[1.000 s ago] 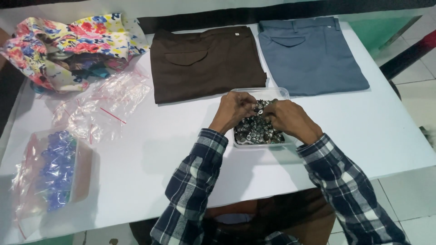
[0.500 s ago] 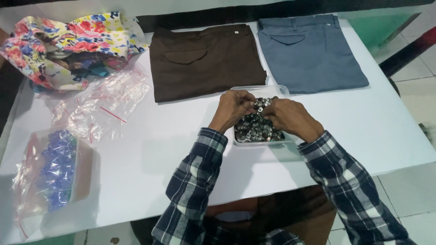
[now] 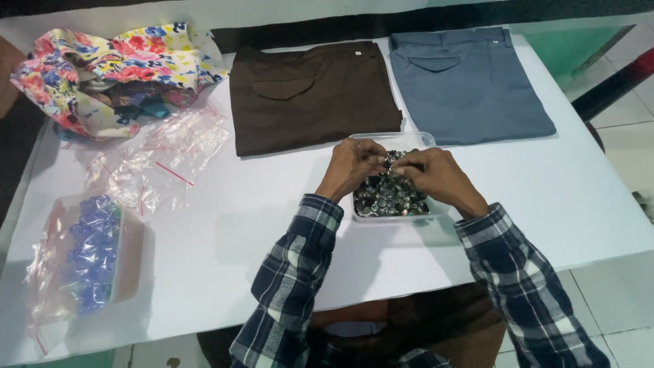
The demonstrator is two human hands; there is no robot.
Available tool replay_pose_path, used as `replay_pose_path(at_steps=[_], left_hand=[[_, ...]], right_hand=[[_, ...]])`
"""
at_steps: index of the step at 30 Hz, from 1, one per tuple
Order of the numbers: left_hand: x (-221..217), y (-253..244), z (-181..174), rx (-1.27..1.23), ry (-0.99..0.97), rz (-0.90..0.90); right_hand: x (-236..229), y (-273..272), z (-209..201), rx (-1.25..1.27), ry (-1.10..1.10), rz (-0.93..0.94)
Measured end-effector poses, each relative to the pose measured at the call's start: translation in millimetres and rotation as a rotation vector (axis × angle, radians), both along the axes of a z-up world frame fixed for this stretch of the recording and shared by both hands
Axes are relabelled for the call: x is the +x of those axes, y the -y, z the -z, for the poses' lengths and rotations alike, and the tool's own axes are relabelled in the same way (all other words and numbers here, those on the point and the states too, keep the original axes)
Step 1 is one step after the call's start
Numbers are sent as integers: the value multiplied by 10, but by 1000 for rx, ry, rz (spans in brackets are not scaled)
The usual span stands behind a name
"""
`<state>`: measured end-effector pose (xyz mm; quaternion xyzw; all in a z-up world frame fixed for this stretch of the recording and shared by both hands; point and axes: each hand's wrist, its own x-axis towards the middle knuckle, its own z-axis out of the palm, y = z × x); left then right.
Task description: Sorting small black buttons from a plastic container onto a white table surface.
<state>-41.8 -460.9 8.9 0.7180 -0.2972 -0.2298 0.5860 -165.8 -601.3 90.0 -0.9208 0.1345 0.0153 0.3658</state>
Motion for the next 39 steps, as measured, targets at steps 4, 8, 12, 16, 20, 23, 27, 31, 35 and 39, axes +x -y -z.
replay_pose_path(at_steps=[4,8,12,16,20,23,27,31,35,39], left_hand=[[-16,-5,-61,16,37,13],[-42,-56,-105,-40,-98,43],[-16,-37,-92,-61,-115,42],[-47,-56,-72,-98,-150,-14],[10,-15,25,-18,161,-73],[-30,-10,-3,88,392,-109],[-33,-58,4,127,392,-175],[-2,-85,56,34,295,-170],[-26,-134,-4,-31,179,-140],[-29,-121,0,-73,126,-63]], right_hand=[[73,156,297,288,78,93],[99,202,410,403,133,131],[90,251,305,-28,84,51],[135,225,469,-366,88,3],[230,5,456,-523,63,-99],[351,-30,668,-601,52,-144],[567,217,1287,-624,72,-179],[300,-108,461,-503,26,-131],[236,50,434,82,117,51],[195,161,498,511,185,120]])
